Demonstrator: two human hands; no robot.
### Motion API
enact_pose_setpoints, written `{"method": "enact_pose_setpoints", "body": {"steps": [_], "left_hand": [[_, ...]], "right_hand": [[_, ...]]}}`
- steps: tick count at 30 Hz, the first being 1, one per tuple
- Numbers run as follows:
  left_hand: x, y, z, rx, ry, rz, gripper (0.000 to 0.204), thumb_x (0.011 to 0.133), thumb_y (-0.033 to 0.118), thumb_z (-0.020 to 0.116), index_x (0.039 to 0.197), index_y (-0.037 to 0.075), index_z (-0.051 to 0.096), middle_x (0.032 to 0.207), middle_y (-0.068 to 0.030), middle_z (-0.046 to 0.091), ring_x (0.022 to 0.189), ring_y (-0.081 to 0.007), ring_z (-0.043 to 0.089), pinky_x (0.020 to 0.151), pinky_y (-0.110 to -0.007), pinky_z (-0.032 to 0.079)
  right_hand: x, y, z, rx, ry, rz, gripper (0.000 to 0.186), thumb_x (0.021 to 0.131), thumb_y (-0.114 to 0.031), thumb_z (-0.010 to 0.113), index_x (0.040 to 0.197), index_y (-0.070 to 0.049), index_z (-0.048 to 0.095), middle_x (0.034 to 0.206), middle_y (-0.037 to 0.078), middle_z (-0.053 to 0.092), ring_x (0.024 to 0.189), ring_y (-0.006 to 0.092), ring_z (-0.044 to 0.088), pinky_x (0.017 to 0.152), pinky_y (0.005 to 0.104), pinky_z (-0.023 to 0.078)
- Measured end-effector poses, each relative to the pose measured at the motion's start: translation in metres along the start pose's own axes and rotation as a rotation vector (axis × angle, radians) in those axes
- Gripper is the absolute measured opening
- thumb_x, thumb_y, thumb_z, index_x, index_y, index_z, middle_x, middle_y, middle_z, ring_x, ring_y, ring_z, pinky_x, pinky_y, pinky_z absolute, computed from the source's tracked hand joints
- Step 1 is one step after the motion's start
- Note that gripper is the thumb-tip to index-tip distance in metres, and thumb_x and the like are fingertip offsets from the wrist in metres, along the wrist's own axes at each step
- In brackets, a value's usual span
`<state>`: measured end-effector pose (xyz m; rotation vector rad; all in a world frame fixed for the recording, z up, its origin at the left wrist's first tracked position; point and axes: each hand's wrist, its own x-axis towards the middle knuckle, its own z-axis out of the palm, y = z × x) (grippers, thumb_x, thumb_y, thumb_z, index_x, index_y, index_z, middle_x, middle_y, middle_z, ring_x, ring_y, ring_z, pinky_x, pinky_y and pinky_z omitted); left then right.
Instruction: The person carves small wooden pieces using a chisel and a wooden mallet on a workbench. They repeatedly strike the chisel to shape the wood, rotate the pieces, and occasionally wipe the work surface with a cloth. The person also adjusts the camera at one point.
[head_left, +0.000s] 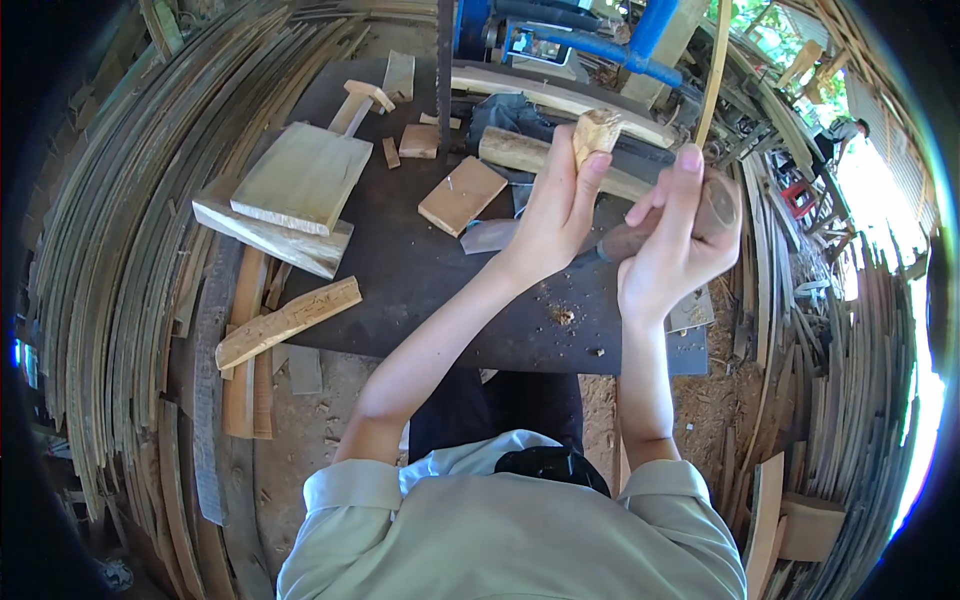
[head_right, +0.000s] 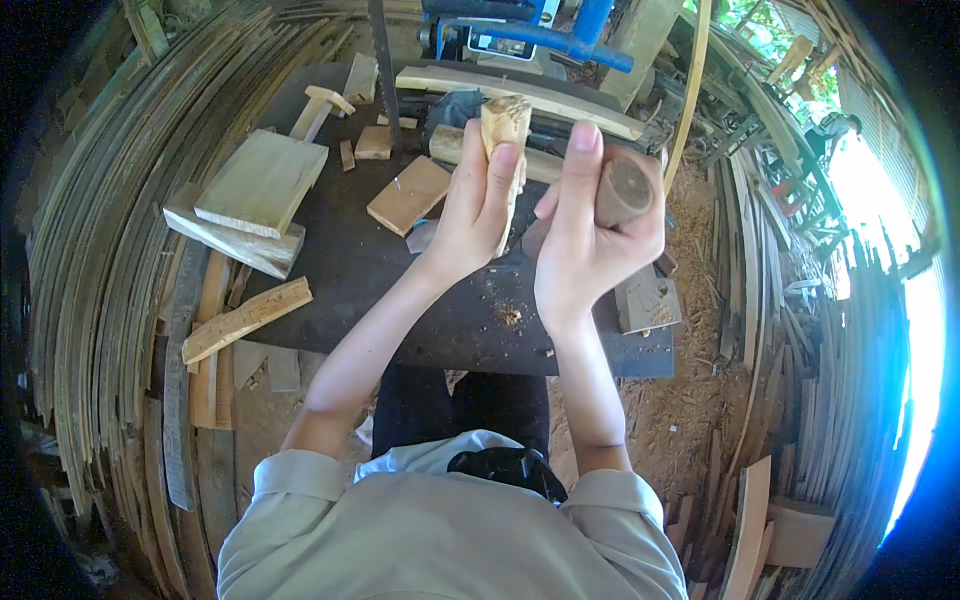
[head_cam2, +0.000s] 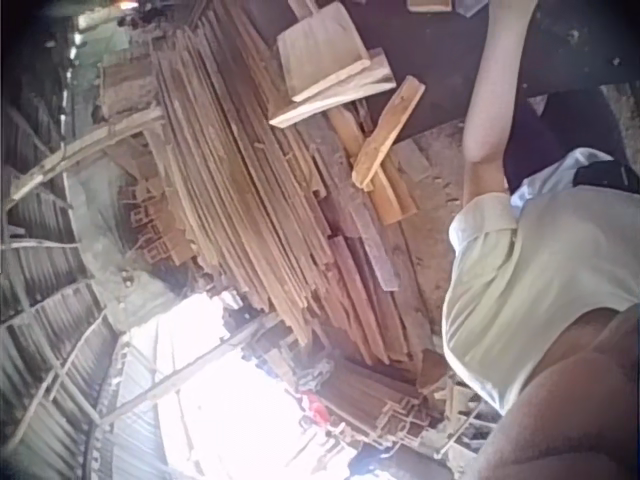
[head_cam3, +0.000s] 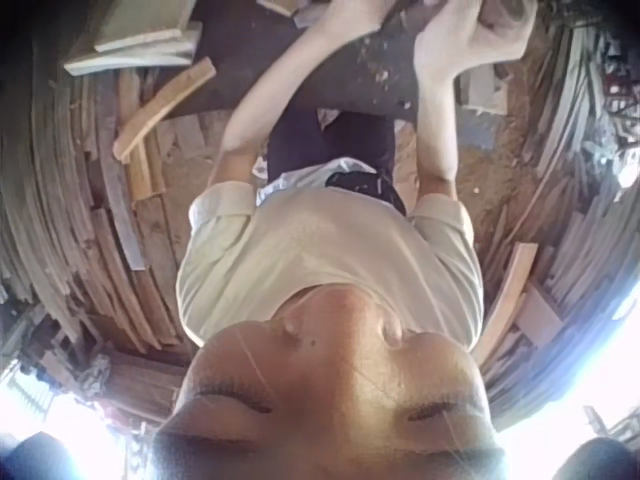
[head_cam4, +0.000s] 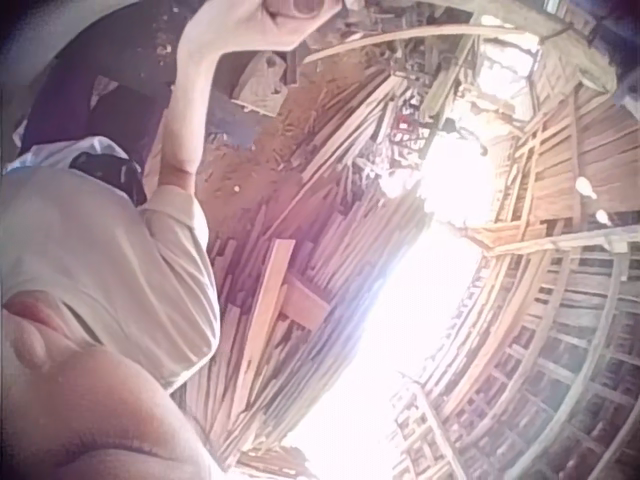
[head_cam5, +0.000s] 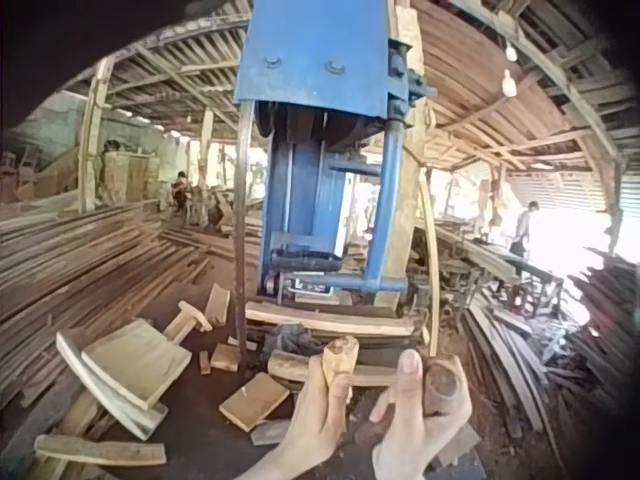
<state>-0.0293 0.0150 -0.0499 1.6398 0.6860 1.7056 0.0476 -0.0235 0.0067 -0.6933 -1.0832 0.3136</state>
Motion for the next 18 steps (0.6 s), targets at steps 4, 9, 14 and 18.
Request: {"method": "enact_pose_setpoints", "body": {"steps": [4, 9, 14, 18], "left_hand": [[-0.003, -0.005, 0.007, -0.027, 0.056, 0.013, 0.027, 0.099, 0.022, 0.038, 0.113, -0.001, 0.041, 0.092, -0.0124, 0.05, 0.084, -0.0205, 0.051, 0.075, -0.032, 0.042], [-0.008, -0.009, 0.0, -0.222, 0.145, -0.011, 0.022, 0.097, 0.023, 0.046, 0.108, 0.004, 0.052, 0.096, -0.0034, 0.059, 0.077, -0.0084, 0.054, 0.065, -0.021, 0.046], [-0.013, 0.046, 0.008, -0.581, 0.444, 0.004, 0.026, 0.096, 0.025, 0.047, 0.073, 0.014, 0.041, 0.064, 0.0033, 0.037, 0.051, -0.0067, 0.036, 0.042, -0.02, 0.03], [-0.042, 0.086, -0.009, -0.55, 0.679, 0.335, 0.044, 0.092, 0.042, 0.052, 0.059, 0.019, 0.032, 0.052, 0.0065, 0.029, 0.043, -0.0021, 0.032, 0.035, -0.017, 0.022]], "right_hand": [[0.005, 0.006, -0.012, 0.018, -0.05, 0.026, 0.017, 0.088, -0.013, 0.062, 0.078, -0.002, 0.055, 0.055, 0.0, 0.052, 0.041, 0.0045, 0.046, 0.038, 0.0188, 0.031], [-0.005, 0.007, -0.044, 0.326, -0.116, 0.097, 0.016, 0.088, -0.009, 0.062, 0.077, -0.003, 0.052, 0.055, 0.0, 0.053, 0.043, 0.0044, 0.048, 0.039, 0.019, 0.034], [-0.011, -0.032, -0.122, 0.309, -0.234, -0.438, 0.009, 0.08, -0.005, 0.055, 0.073, -0.005, 0.049, 0.052, 0.002, 0.053, 0.043, 0.013, 0.047, 0.067, 0.0413, 0.039], [-0.033, -0.086, -0.159, 0.198, -0.348, -0.698, 0.024, 0.081, -0.02, 0.066, 0.071, -0.005, 0.05, 0.053, 0.007, 0.055, 0.042, 0.0187, 0.051, 0.054, 0.0351, 0.035]]}}
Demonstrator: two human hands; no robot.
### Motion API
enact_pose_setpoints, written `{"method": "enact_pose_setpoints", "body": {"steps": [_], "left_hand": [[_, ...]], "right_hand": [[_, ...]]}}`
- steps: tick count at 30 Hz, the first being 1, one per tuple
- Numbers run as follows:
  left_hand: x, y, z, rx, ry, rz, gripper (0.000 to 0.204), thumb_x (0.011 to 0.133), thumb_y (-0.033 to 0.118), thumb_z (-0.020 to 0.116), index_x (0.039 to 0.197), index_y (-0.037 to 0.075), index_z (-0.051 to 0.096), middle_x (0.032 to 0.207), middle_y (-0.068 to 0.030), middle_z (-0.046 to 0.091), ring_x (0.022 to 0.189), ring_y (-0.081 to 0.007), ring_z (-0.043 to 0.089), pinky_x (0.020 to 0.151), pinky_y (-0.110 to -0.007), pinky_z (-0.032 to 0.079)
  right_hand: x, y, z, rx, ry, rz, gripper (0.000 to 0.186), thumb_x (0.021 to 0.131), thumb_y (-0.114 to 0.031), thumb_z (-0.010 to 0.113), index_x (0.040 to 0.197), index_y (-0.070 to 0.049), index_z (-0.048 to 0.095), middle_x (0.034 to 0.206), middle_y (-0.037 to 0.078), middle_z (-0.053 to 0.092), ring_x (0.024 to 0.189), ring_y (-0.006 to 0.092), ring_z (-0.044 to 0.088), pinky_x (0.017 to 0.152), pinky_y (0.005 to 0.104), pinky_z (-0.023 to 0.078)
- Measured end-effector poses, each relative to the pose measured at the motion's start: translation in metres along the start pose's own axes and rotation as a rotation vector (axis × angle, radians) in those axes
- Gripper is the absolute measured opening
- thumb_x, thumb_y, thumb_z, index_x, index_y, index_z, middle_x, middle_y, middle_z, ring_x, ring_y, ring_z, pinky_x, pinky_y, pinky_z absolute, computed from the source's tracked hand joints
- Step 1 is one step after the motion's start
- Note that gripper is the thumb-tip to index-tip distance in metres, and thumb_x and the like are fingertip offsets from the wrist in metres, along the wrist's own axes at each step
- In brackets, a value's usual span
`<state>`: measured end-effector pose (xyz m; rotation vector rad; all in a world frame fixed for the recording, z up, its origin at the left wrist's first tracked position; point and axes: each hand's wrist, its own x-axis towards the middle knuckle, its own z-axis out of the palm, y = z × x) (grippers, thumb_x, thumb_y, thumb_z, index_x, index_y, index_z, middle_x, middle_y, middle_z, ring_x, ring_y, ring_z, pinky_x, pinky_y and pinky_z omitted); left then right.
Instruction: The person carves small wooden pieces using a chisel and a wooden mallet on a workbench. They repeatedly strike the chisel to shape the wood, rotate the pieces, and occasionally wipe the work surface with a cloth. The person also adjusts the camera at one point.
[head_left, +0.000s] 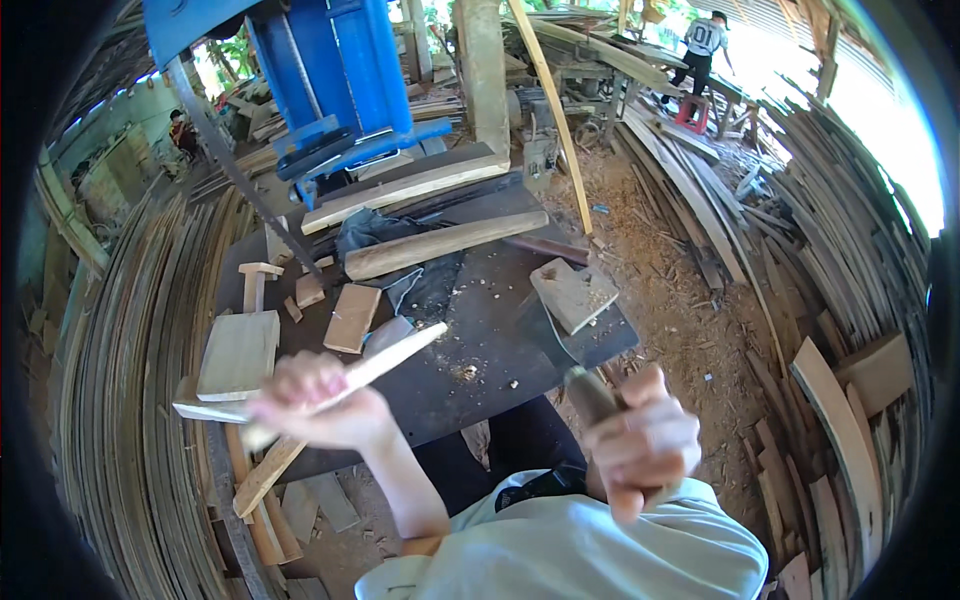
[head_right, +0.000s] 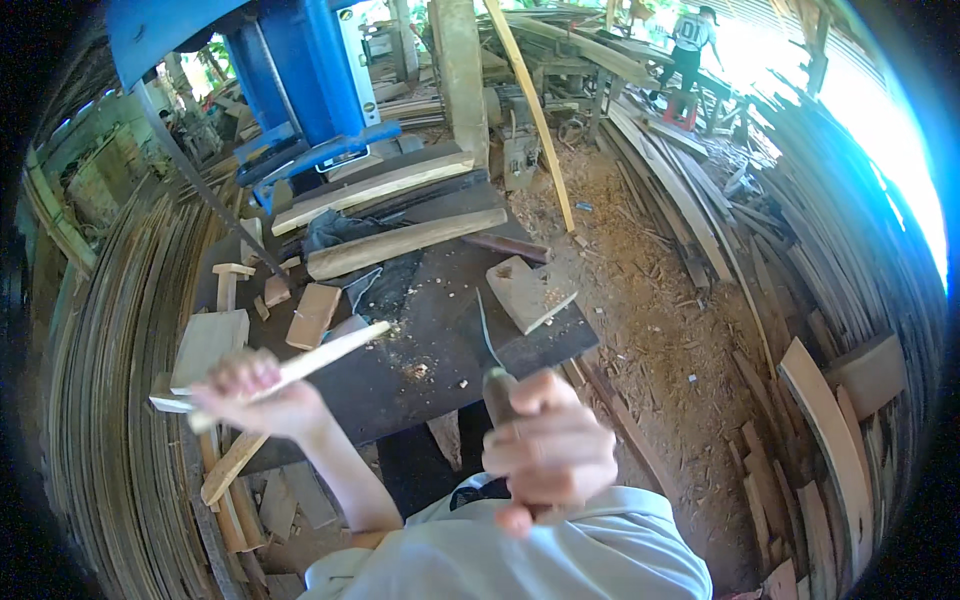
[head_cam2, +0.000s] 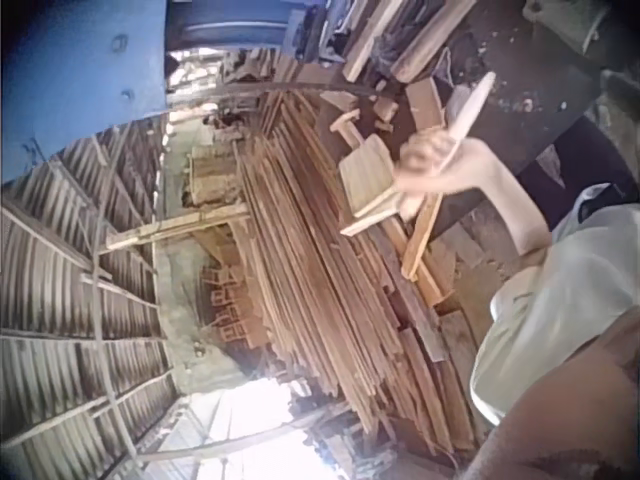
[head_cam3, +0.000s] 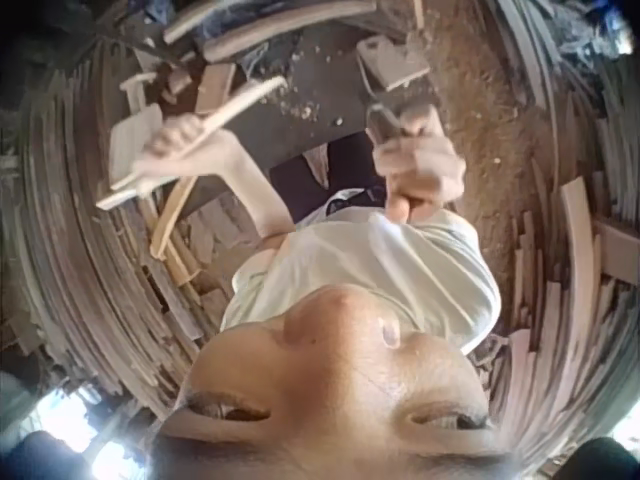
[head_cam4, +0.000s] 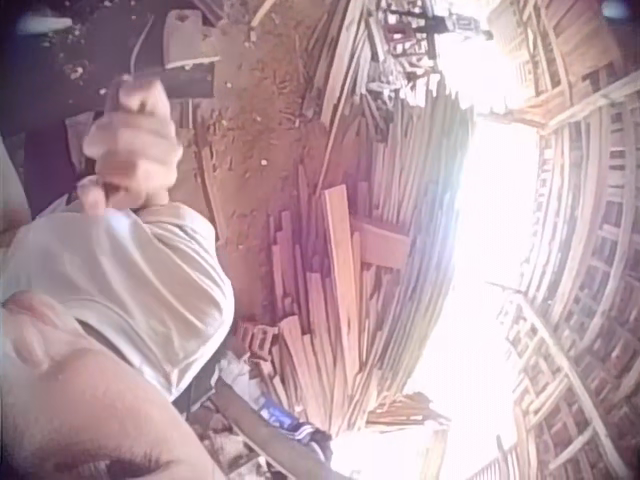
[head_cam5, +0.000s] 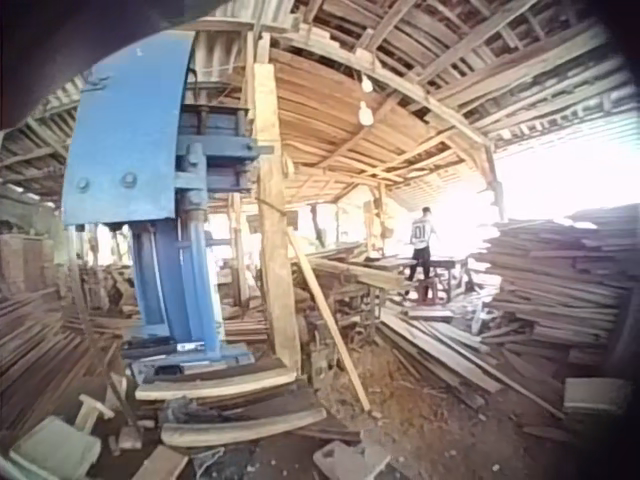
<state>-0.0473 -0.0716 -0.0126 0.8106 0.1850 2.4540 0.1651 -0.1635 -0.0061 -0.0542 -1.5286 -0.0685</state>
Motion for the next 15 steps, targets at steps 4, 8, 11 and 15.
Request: {"method": "enact_pose_setpoints", "body": {"steps": [4, 8, 11, 15], "left_hand": [[-0.003, 0.014, -0.028, 0.0, 0.114, 0.149, 0.05, 0.091, 0.052, 0.044, 0.059, 0.019, 0.026, 0.054, 0.0043, 0.029, 0.046, -0.005, 0.029, 0.044, -0.02, 0.027], [0.002, 0.006, -0.049, -0.003, 0.321, -0.152, 0.048, 0.086, 0.059, 0.051, 0.078, 0.012, 0.046, 0.065, 0.0026, 0.041, 0.061, -0.0102, 0.04, 0.059, -0.024, 0.035], [-0.01, 0.018, -0.049, 0.152, 0.413, -0.381, 0.052, 0.084, 0.06, 0.053, 0.099, 0.01, 0.052, 0.077, 0.0004, 0.052, 0.067, -0.0095, 0.045, 0.063, -0.023, 0.038], [-0.039, 0.024, -0.066, 0.237, 0.334, -0.556, 0.063, 0.082, 0.069, 0.046, 0.098, 0.009, 0.055, 0.074, 0.0022, 0.04, 0.065, -0.0095, 0.036, 0.06, -0.024, 0.032]], "right_hand": [[-0.01, -0.009, -0.013, -0.015, 0.041, 0.059, 0.024, 0.082, -0.021, 0.065, 0.072, -0.005, 0.051, 0.054, 0.008, 0.058, 0.043, 0.0185, 0.056, 0.052, 0.0332, 0.032], [-0.015, -0.011, -0.036, -0.015, 0.053, 0.036, 0.028, 0.083, -0.025, 0.066, 0.069, -0.007, 0.05, 0.051, 0.002, 0.056, 0.043, 0.0147, 0.056, 0.049, 0.0319, 0.024], [0.0, -0.022, -0.035, -0.044, -0.159, 0.122, 0.023, 0.08, -0.026, 0.07, 0.074, -0.007, 0.057, 0.052, -0.002, 0.055, 0.041, 0.0101, 0.053, 0.056, 0.0301, 0.035], [-0.004, -0.014, -0.012, -0.359, -0.672, 0.311, 0.031, 0.072, -0.014, 0.073, 0.1, -0.004, 0.065, 0.049, -0.004, 0.048, 0.04, 0.0085, 0.043, 0.056, 0.0268, 0.038]]}}
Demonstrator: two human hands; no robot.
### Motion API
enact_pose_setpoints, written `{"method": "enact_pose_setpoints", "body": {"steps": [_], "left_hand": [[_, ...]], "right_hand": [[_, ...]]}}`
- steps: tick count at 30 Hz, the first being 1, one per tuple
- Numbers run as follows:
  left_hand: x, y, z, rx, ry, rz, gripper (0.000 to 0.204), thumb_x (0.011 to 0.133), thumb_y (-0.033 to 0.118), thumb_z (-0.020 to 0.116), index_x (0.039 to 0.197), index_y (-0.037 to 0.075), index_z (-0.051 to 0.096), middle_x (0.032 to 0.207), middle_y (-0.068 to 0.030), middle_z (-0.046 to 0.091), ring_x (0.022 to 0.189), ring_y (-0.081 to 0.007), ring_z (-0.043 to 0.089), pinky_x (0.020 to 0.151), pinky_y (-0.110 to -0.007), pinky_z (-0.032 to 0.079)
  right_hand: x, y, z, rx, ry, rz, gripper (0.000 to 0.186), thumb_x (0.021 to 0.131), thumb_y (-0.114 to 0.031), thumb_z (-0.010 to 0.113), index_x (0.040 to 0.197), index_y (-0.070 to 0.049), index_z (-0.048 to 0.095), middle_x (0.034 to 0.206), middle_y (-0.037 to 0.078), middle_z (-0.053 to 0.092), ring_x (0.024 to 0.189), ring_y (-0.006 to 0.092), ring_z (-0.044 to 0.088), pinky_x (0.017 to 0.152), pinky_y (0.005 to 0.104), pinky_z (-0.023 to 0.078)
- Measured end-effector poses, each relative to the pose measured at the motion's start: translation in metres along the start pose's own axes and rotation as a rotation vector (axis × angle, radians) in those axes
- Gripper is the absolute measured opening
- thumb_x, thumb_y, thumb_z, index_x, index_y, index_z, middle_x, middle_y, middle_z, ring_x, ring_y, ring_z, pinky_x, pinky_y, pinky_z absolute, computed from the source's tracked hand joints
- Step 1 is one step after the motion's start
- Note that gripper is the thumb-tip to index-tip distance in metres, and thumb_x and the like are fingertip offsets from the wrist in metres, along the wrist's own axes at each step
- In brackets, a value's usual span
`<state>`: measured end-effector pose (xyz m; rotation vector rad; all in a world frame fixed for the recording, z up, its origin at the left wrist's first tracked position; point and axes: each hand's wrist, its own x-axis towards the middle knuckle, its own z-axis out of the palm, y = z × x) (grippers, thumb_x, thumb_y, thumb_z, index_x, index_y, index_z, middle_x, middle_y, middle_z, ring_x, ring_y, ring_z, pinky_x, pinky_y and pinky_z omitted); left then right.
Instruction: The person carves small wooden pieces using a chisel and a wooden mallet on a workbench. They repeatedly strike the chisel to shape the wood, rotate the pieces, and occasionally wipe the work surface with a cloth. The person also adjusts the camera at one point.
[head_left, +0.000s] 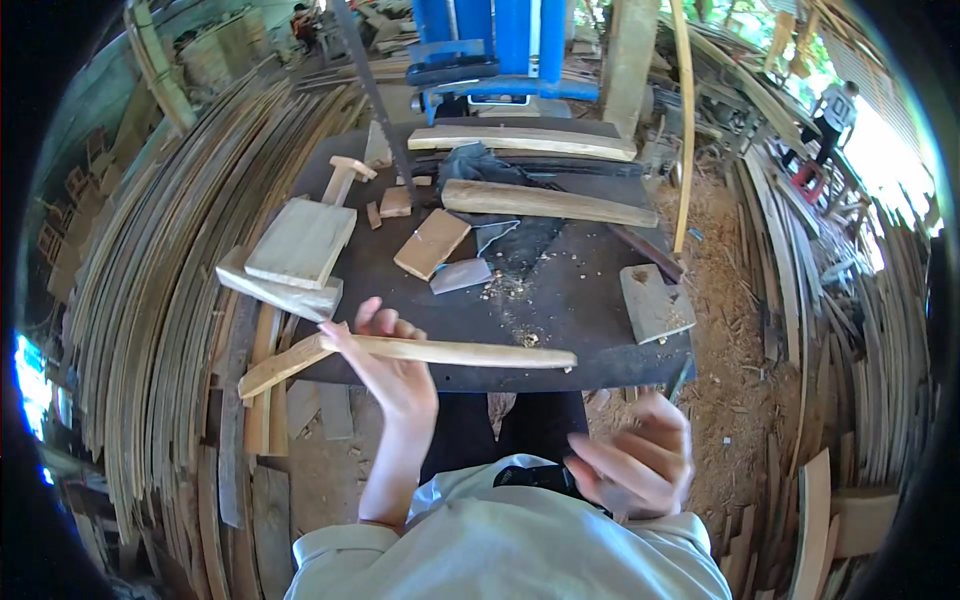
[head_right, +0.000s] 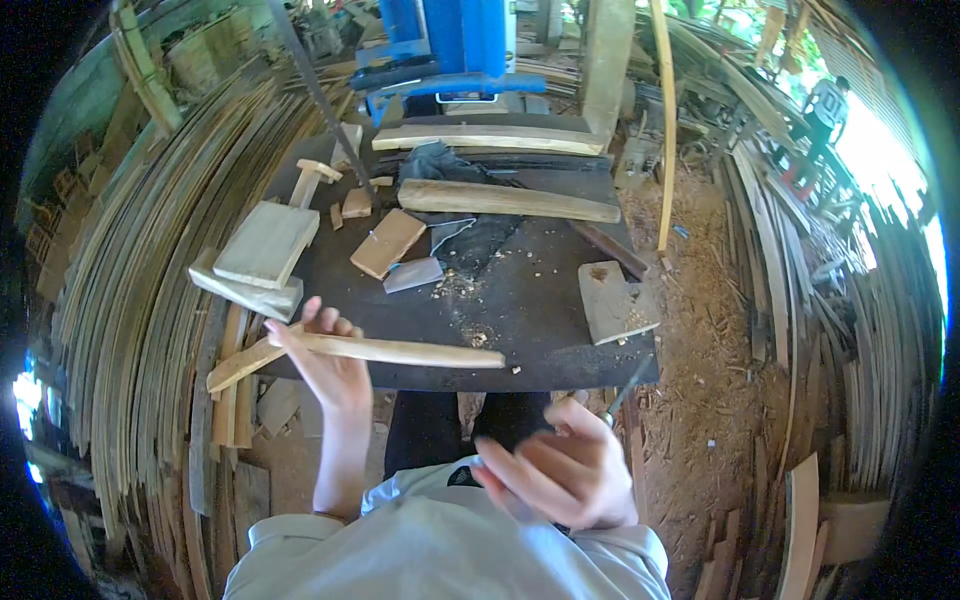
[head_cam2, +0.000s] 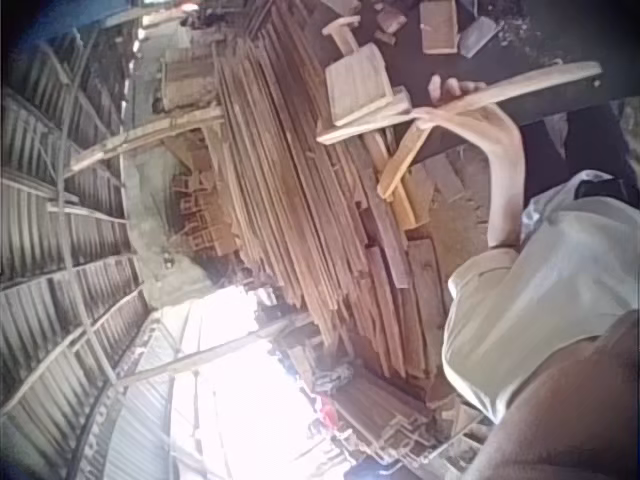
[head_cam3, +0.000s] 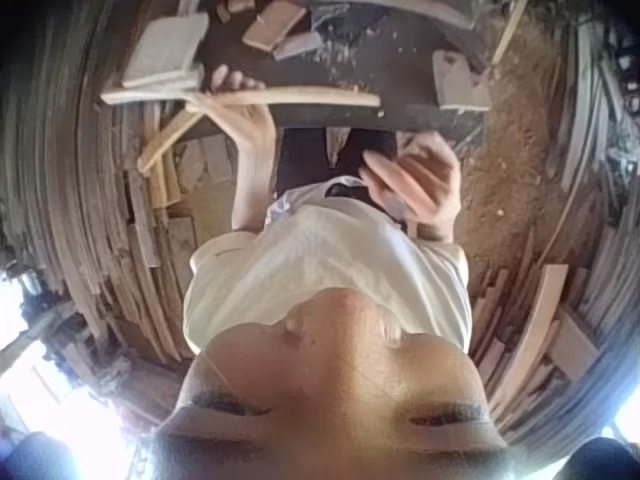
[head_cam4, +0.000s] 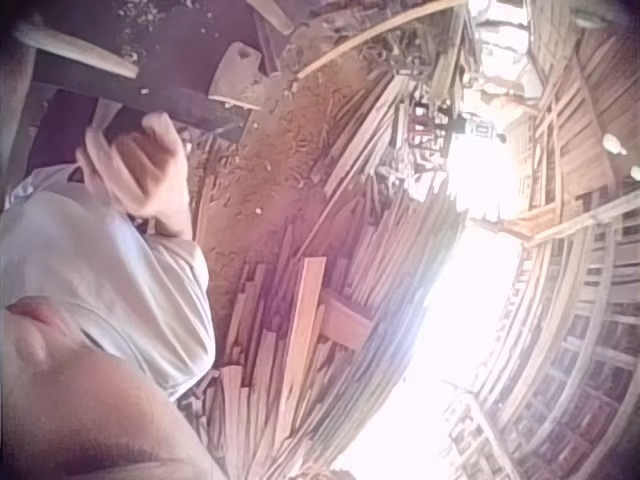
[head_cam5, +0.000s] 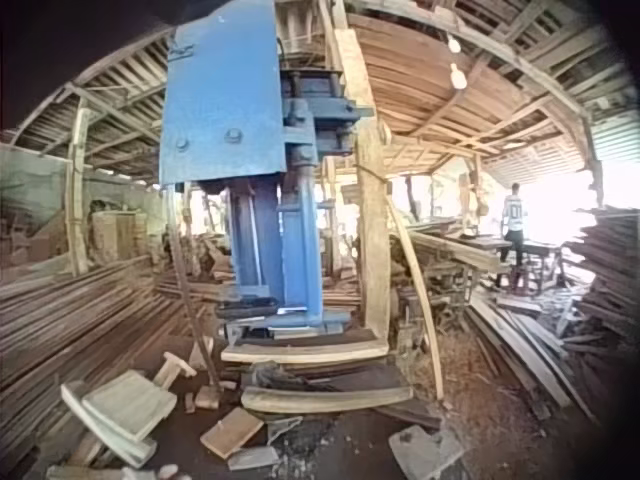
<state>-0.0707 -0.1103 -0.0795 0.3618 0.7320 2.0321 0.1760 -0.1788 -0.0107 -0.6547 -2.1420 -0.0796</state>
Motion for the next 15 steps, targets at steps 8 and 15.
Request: {"method": "enact_pose_setpoints", "body": {"steps": [8, 15], "left_hand": [[-0.04, -0.028, 0.008, -0.034, 0.063, -0.195, 0.063, 0.086, 0.065, 0.042, 0.113, 0.009, 0.052, 0.082, -0.0003, 0.042, 0.078, -0.0145, 0.042, 0.077, -0.031, 0.038], [-0.032, -0.009, -0.039, 0.138, -0.033, -0.05, 0.045, 0.091, 0.032, 0.057, 0.125, 0.006, 0.041, 0.108, -0.006, 0.05, 0.108, -0.0267, 0.052, 0.1, -0.044, 0.037]], "right_hand": [[-0.005, 0.045, 0.067, -0.097, -0.05, 0.196, 0.05, 0.07, -0.002, 0.068, 0.119, -0.004, 0.058, 0.063, 0.0, 0.061, 0.043, 0.0162, 0.044, 0.059, 0.0291, 0.038], [0.004, 0.071, 0.08, -0.145, -0.058, 0.198, 0.032, 0.07, -0.006, 0.065, 0.102, -0.002, 0.059, 0.058, 0.003, 0.056, 0.047, 0.021, 0.05, 0.065, 0.0326, 0.042]]}}
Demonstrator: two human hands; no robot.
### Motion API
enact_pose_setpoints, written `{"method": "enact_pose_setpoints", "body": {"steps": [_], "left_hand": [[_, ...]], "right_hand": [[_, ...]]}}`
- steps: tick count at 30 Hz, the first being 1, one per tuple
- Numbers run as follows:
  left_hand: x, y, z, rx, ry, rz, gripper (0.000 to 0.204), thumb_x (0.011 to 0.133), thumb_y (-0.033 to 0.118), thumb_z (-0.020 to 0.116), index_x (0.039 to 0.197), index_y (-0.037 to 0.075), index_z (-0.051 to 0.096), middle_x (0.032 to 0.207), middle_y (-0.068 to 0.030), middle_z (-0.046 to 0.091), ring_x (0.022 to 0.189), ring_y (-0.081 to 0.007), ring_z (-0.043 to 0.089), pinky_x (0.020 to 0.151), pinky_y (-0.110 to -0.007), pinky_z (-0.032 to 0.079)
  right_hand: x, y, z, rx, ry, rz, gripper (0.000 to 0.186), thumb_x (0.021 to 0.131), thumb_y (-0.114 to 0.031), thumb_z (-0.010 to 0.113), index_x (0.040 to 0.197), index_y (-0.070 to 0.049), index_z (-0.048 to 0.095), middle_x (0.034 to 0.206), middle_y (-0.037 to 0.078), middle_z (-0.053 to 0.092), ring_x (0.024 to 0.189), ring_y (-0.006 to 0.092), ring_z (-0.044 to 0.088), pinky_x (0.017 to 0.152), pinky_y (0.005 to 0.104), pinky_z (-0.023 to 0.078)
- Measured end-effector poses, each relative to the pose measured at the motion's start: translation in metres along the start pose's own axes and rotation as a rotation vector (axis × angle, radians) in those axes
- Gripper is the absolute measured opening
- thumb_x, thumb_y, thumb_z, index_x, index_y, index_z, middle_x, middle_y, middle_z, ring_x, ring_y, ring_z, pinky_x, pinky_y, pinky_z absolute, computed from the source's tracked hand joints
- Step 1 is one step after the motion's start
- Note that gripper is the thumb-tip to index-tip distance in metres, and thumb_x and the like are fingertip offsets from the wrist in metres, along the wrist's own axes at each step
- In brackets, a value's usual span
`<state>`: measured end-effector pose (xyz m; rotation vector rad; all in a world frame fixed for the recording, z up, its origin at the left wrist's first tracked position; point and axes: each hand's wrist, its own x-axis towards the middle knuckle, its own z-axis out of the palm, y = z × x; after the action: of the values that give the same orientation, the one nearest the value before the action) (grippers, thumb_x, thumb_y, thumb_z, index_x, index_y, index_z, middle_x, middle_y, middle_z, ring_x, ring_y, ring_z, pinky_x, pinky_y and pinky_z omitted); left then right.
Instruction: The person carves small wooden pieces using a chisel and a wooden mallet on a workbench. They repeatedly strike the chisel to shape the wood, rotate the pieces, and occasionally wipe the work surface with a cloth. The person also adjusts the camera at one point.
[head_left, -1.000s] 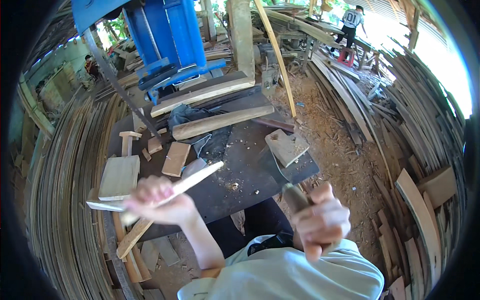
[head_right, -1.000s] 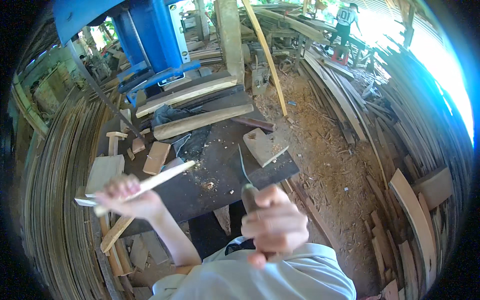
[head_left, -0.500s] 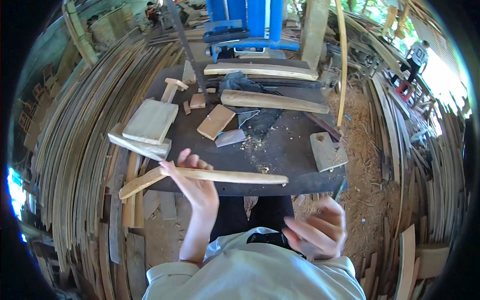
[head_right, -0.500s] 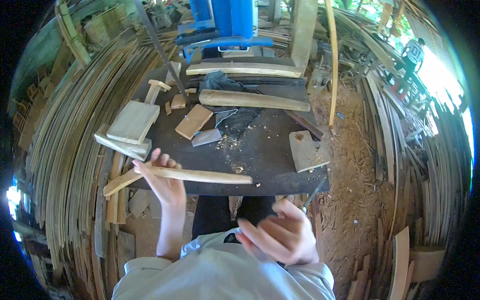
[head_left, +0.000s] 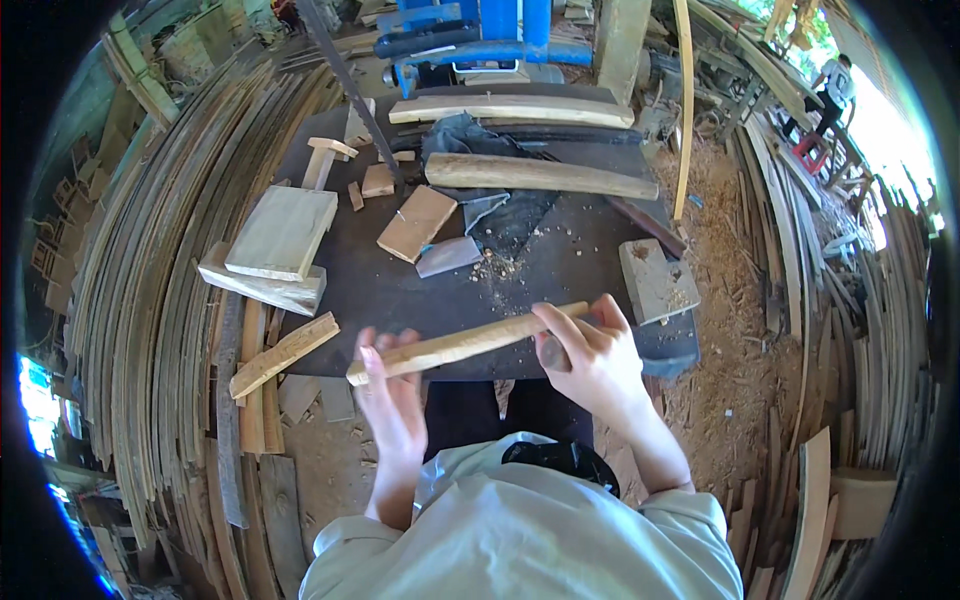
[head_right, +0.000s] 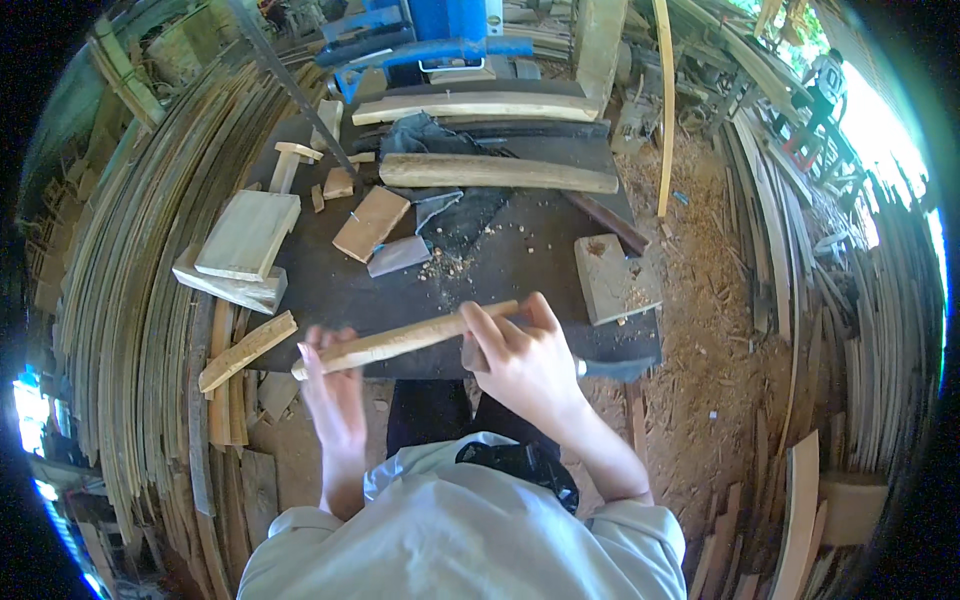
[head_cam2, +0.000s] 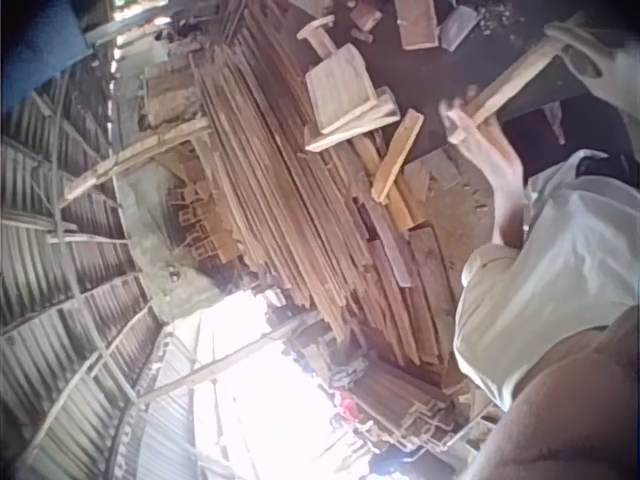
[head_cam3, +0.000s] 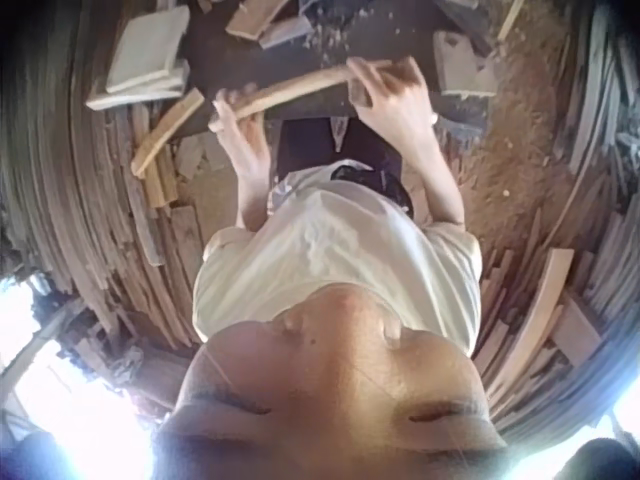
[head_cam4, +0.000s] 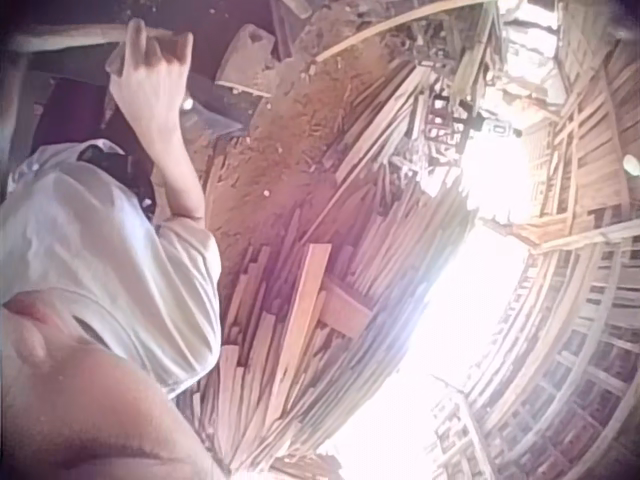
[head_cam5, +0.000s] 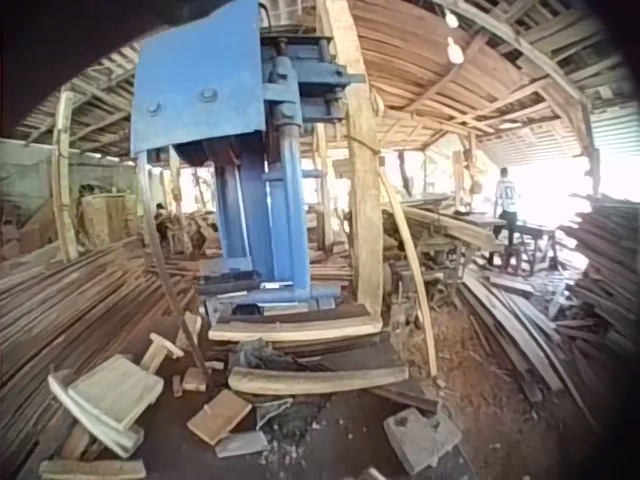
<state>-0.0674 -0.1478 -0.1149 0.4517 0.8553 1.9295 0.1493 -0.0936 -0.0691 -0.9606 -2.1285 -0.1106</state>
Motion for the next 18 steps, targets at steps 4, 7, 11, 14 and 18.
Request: {"method": "enact_pose_setpoints", "body": {"steps": [4, 7, 11, 14, 18], "left_hand": [[0.014, 0.018, 0.002, 0.85, 0.267, 0.824, 0.057, 0.079, 0.011, 0.071, 0.128, 0.007, 0.043, 0.12, -0.0102, 0.048, 0.118, -0.0259, 0.043, 0.1, -0.04, 0.036], [0.01, 0.032, 0.013, 1.413, -0.234, 0.789, 0.053, 0.068, 0.012, 0.078, 0.116, 0.008, 0.056, 0.123, -0.0113, 0.049, 0.117, -0.0268, 0.044, 0.097, -0.04, 0.037], [0.013, -0.001, 0.023, 1.316, -0.869, 0.533, 0.051, 0.071, 0.03, 0.076, 0.11, 0.003, 0.057, 0.105, -0.0152, 0.06, 0.097, -0.0336, 0.058, 0.084, -0.041, 0.046], [0.0, -0.02, 0.033, 1.257, -0.89, 0.41, 0.045, 0.077, 0.025, 0.072, 0.111, 0.002, 0.052, 0.099, -0.0162, 0.061, 0.086, -0.0341, 0.062, 0.073, -0.039, 0.05], [-0.011, -0.041, 0.025, 1.168, -0.715, 0.453, 0.037, 0.082, 0.016, 0.067, 0.111, 0.001, 0.05, 0.093, -0.0187, 0.06, 0.08, -0.0362, 0.063, 0.066, -0.04, 0.051]], "right_hand": [[0.0, 0.003, 0.01, -0.019, -0.088, -0.045, 0.038, 0.063, -0.009, 0.065, 0.1, -0.003, 0.059, 0.061, 0.003, 0.057, 0.048, 0.0193, 0.051, 0.068, 0.0322, 0.04], [-0.002, 0.002, 0.012, -0.029, -0.141, -0.059, 0.037, 0.065, -0.009, 0.065, 0.102, -0.004, 0.059, 0.061, 0.002, 0.057, 0.048, 0.0184, 0.051, 0.069, 0.0323, 0.039], [-0.002, -0.001, 0.011, -0.017, -0.152, -0.053, 0.037, 0.068, -0.01, 0.065, 0.104, -0.007, 0.058, 0.06, 0.001, 0.055, 0.048, 0.0176, 0.052, 0.071, 0.0326, 0.039], [-0.002, 0.0, 0.006, -0.012, -0.157, -0.045, 0.039, 0.067, -0.009, 0.066, 0.106, -0.009, 0.058, 0.058, 0.001, 0.053, 0.048, 0.0171, 0.052, 0.072, 0.0331, 0.039], [0.001, -0.002, -0.006, 0.019, -0.12, -0.046, 0.05, 0.066, -0.004, 0.065, 0.115, -0.011, 0.058, 0.057, 0.0, 0.052, 0.047, 0.0164, 0.051, 0.069, 0.0328, 0.04]]}}
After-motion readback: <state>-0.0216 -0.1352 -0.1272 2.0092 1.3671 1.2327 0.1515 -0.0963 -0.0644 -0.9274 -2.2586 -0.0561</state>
